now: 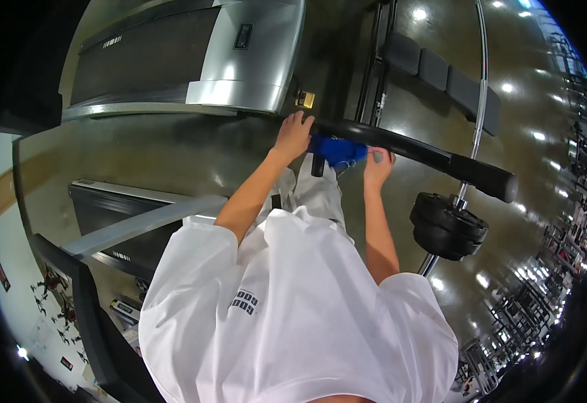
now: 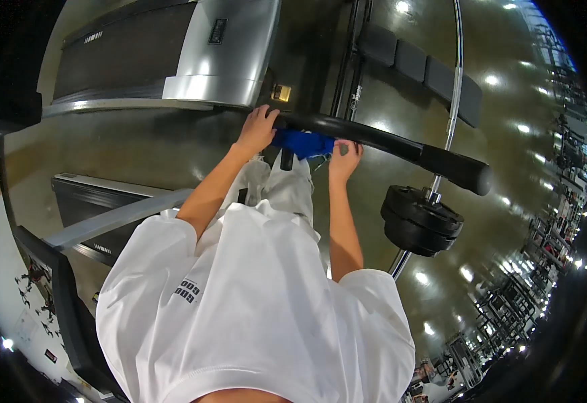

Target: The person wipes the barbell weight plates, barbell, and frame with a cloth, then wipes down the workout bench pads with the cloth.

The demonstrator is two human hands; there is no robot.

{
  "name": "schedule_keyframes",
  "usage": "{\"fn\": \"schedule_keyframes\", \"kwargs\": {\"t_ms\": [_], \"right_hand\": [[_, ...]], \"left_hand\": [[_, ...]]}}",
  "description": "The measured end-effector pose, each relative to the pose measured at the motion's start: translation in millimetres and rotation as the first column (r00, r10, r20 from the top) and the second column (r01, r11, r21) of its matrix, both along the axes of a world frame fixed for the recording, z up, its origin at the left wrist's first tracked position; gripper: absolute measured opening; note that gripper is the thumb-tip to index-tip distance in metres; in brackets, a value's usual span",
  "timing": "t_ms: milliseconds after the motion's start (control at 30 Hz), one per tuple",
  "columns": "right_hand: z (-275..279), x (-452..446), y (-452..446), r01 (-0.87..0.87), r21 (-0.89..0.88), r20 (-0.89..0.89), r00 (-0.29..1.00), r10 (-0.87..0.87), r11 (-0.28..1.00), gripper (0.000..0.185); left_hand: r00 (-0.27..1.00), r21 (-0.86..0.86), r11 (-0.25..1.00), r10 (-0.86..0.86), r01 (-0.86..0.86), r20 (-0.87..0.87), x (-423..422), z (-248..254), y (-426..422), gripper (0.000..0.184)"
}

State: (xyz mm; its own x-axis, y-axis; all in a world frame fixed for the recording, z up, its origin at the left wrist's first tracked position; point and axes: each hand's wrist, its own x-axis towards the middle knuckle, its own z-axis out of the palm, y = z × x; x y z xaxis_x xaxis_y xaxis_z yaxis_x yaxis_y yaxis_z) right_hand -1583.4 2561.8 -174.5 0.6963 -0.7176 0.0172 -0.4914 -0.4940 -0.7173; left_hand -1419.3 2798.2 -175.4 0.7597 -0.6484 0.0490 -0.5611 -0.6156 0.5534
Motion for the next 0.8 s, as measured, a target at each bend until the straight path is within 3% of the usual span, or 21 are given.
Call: {"fn": "schedule_keyframes", "kwargs": {"t_ms": [67,100,133,200,233,267,367,400,467,533,600,667,700,733,800], "right_hand": [[-2,5,21,0.036,-0.145,-0.038,0.998,-0.042,0.989,0.039],[-4,3,29,-0.087,-0.089,-0.134,0.988,0.075,0.992,0.059],[0,4,41,-0.085,-0.092,-0.131,0.989,0.073,0.992,0.059],[7,15,67,-0.209,0.001,-0.324,0.925,0.198,0.978,0.067],[3,22,69,-0.216,-0.003,-0.320,0.925,0.204,0.976,0.067],[-9,26,70,-0.238,-0.004,-0.395,0.893,0.217,0.971,0.070],[-47,38,53,-0.321,0.033,-0.510,0.809,0.292,0.947,0.072],[-60,44,41,-0.366,0.069,-0.554,0.760,0.341,0.928,0.072],[-85,48,19,-0.429,0.098,-0.612,0.686,0.394,0.898,0.069],[-91,47,7,-0.495,0.139,-0.609,0.640,0.469,0.857,0.063],[-116,34,-3,-0.492,0.088,-0.561,0.694,0.451,0.866,0.063],[-126,28,-11,-0.501,0.054,-0.312,0.813,0.491,0.864,0.064],[-130,25,-13,-0.472,0.136,-0.281,0.825,0.491,0.871,0.068],[-115,26,-10,-0.477,0.138,-0.281,0.822,0.496,0.868,0.068],[-77,34,4,-0.462,0.172,-0.454,0.747,0.486,0.870,0.068]], "left_hand": [[0.998,0.038,0.999,0.032,-0.030,-0.049,5,-15,0,0.046],[0.984,0.030,0.999,0.031,-0.027,-0.173,5,-19,3,0.050],[0.985,0.027,0.999,0.029,-0.025,-0.169,2,-22,8,0.050],[0.908,-0.122,0.992,-0.056,0.005,-0.416,-7,-35,20,0.053],[0.895,-0.109,0.994,-0.031,-0.020,-0.445,-17,-53,24,0.067],[0.897,-0.109,0.994,-0.023,-0.029,-0.442,-23,-57,27,0.067],[0.924,0.221,0.975,0.092,-0.009,-0.372,-31,-77,35,0.090],[0.925,0.221,0.975,0.099,-0.017,-0.367,-28,-90,38,0.090],[0.844,0.143,0.969,0.245,-0.201,-0.477,-26,-129,47,0.090],[0.846,0.143,0.972,0.233,-0.187,-0.479,-19,-148,52,0.086],[0.841,0.147,0.975,0.220,-0.168,-0.495,-23,-150,51,0.081],[0.853,0.196,0.980,0.124,-0.026,-0.508,-16,-143,48,0.060],[0.852,0.195,0.980,0.130,-0.034,-0.507,-14,-139,46,0.060],[0.882,0.155,0.987,0.101,-0.032,-0.460,-15,-137,44,0.051],[0.910,0.119,0.993,0.071,-0.024,-0.407,-14,-132,45,0.043]]}}
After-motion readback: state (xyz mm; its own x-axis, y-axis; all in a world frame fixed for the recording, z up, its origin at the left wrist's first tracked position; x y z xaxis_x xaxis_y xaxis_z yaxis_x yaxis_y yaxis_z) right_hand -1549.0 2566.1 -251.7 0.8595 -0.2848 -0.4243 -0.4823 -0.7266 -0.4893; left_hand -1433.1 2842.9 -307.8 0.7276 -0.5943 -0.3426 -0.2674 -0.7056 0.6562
